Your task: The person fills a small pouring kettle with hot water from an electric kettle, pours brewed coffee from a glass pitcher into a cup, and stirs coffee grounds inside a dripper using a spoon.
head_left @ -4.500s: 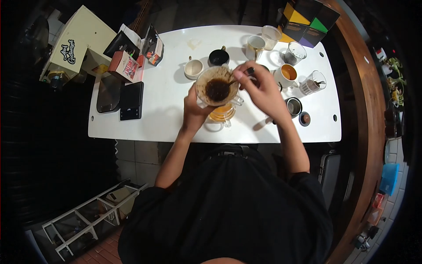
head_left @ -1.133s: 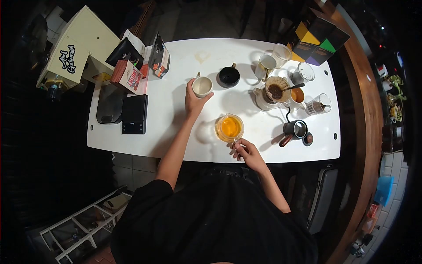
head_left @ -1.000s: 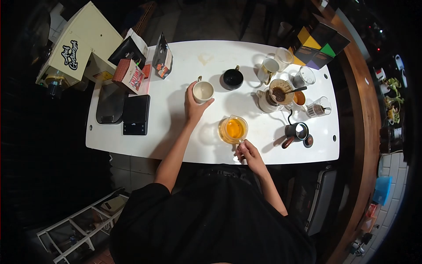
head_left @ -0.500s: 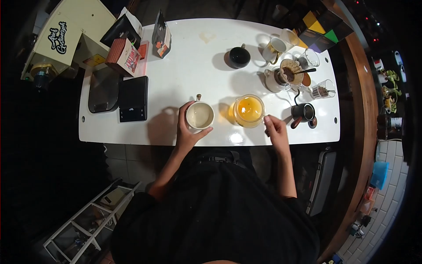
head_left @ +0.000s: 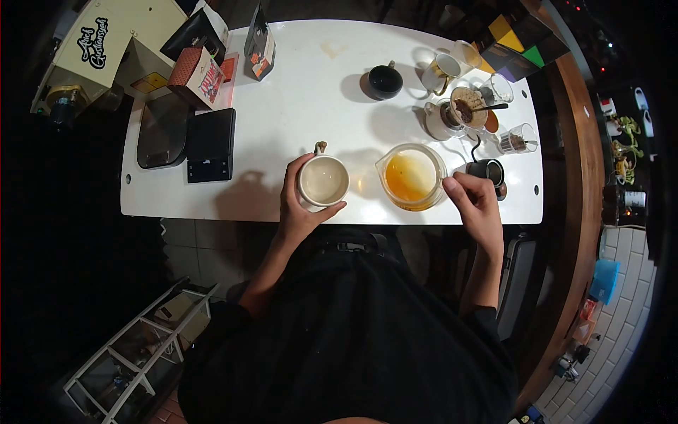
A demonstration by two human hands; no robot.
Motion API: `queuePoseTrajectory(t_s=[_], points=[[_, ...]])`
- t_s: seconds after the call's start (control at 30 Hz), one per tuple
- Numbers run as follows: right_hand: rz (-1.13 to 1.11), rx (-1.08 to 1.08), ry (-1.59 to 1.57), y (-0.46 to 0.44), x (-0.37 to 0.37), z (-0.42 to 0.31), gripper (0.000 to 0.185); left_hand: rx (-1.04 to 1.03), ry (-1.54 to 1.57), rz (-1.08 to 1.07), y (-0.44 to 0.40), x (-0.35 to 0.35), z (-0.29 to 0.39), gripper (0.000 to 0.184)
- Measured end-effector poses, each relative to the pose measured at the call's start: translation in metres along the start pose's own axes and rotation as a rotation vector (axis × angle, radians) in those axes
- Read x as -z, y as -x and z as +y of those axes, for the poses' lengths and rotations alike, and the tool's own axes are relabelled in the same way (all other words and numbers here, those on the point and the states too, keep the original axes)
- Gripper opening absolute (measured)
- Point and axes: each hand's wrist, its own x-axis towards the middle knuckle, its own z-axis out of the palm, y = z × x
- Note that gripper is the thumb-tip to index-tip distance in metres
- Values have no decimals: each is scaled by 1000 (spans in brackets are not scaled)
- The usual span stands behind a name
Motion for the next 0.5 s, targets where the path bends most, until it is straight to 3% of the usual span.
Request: queuePoseTrajectory(t_s=[0.5], points=[[-119, 35, 334, -13, 15, -47, 46, -85, -55, 26, 2, -21, 32, 95]])
